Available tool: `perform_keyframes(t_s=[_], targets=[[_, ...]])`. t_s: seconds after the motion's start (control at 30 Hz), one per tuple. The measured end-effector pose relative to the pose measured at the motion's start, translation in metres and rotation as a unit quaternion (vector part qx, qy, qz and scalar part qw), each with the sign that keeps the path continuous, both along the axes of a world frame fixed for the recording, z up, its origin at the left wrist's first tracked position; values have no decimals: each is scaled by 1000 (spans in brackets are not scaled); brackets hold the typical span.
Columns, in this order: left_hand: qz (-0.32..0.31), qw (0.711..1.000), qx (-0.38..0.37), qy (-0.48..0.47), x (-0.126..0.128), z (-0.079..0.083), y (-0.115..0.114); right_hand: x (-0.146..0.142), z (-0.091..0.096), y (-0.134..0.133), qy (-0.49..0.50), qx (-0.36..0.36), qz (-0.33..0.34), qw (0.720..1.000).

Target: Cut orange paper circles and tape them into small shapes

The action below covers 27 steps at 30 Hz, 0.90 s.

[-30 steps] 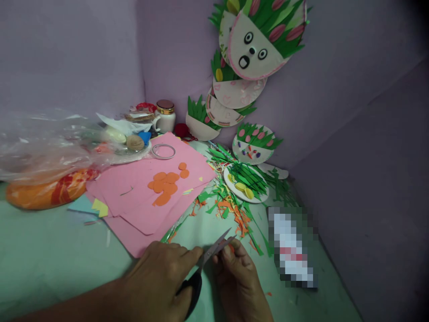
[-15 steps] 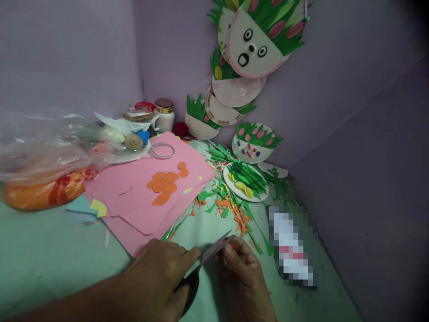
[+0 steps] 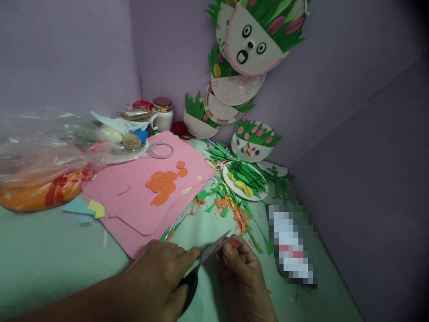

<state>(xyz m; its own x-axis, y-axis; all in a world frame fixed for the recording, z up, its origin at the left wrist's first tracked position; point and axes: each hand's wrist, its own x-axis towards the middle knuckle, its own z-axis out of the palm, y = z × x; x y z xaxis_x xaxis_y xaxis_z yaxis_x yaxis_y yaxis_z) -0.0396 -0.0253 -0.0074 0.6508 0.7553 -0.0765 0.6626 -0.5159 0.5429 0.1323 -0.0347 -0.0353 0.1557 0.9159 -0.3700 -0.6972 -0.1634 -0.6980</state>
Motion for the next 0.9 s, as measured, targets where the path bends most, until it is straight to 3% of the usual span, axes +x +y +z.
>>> perform_keyframes(t_s=[0.9], targets=[[5,999,-18,-28,-2,1,2,3,-3,1,14,3,-6,1000]])
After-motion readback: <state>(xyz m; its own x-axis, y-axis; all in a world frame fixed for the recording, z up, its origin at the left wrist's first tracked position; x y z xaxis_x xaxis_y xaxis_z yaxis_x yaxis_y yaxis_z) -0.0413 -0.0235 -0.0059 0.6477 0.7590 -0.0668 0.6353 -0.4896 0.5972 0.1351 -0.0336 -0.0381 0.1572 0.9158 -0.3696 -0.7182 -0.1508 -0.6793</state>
